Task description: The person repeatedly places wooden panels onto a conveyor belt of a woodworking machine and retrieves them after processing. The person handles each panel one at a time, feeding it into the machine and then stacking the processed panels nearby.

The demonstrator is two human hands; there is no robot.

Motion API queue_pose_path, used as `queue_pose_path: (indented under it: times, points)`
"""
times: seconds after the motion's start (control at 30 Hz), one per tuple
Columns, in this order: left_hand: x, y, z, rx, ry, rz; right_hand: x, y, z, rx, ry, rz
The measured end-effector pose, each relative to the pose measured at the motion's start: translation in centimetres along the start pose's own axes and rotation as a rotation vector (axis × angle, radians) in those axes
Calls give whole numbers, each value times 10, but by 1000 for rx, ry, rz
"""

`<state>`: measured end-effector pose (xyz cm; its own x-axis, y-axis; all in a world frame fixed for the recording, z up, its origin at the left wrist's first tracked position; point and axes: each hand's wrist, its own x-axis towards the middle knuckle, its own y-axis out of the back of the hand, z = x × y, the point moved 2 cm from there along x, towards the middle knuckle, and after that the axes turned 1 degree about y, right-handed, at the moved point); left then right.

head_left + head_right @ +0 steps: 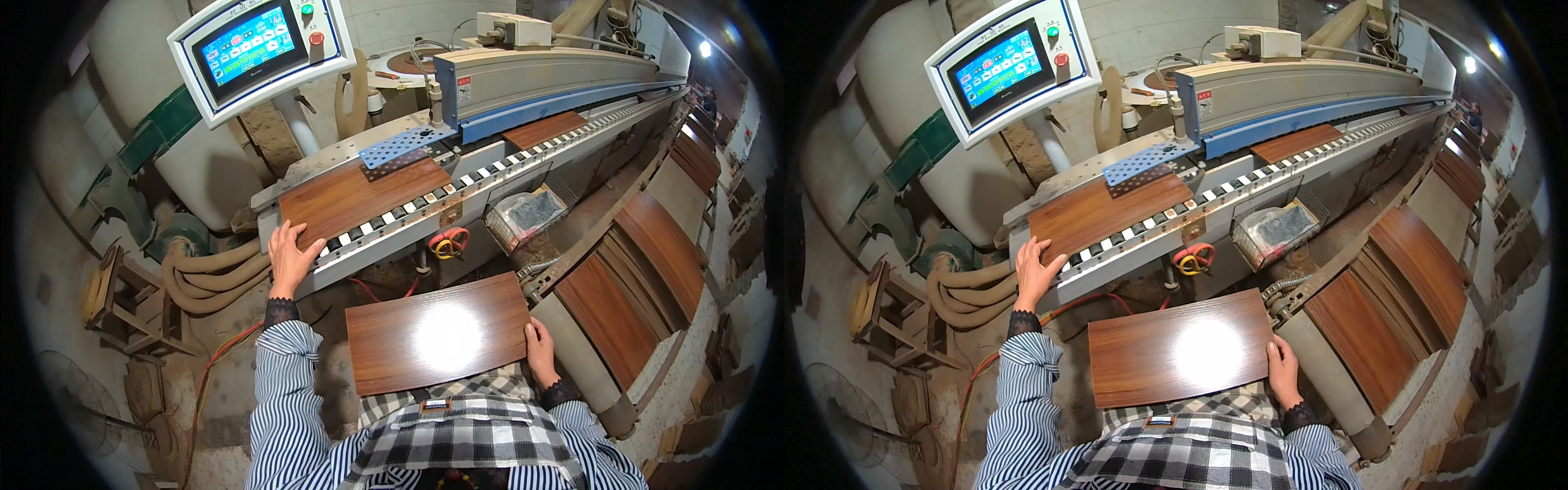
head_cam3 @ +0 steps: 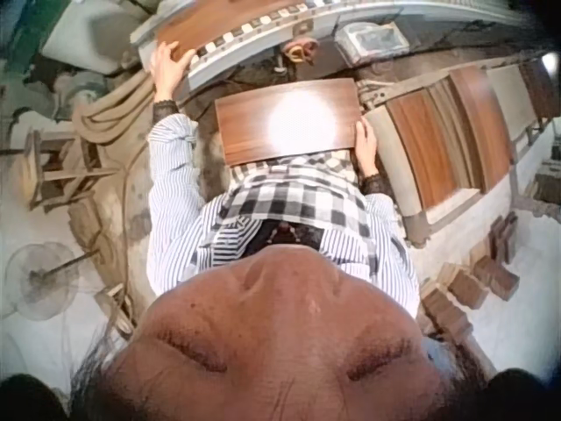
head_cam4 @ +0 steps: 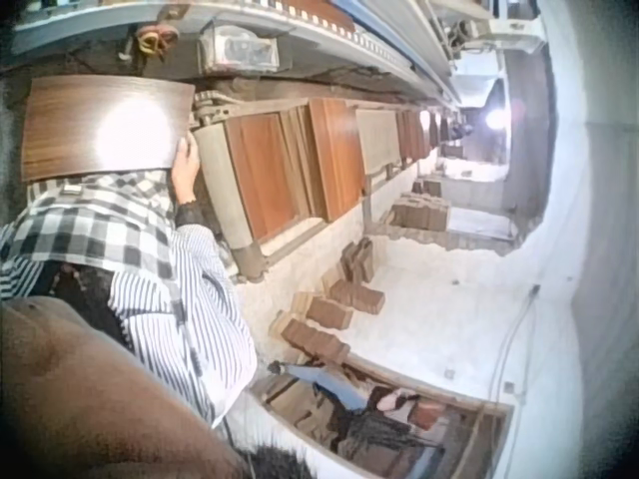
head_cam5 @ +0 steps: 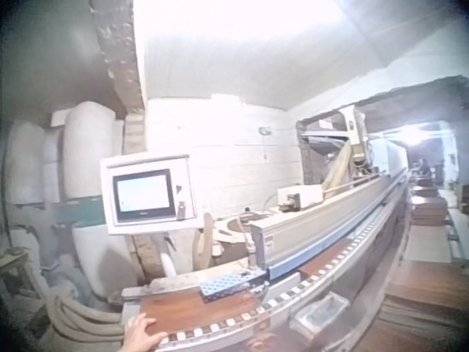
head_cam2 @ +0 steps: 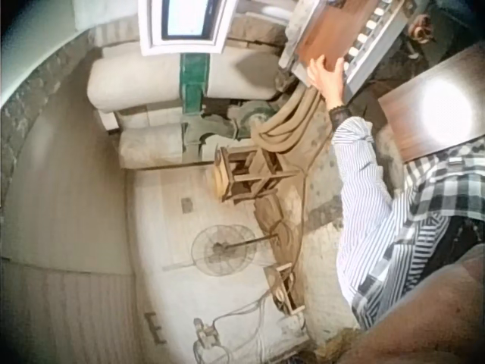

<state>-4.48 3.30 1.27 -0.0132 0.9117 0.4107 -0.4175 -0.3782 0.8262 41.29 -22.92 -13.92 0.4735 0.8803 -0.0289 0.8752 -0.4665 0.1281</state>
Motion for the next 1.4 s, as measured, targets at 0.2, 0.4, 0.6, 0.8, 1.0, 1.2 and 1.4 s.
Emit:
queue_pose_path:
  times: [0.2,0.4,0.6,0.8,1.0,1.2,1.4]
  points:
    - [-4,-1,0,2,95,-40,-25,13,-3,-352,-7,205]
    - [-5,1,2,-1,135,-61,-17,17,-15,-515,74,302]
    - [-7,0,-3,18,144,-54,-1,26,-29,-329,96,216]
    - [-5,0,0,12,150,-73,5,27,-30,373,-426,-238]
    - [-9,1,-12,-29,106,-99,4,21,-34,357,-420,-180]
    - [-11,6,-15,-74,90,-135,5,21,-28,371,-437,-189]
    - [-9,8,-16,-140,86,-146,4,21,-29,368,-421,-176]
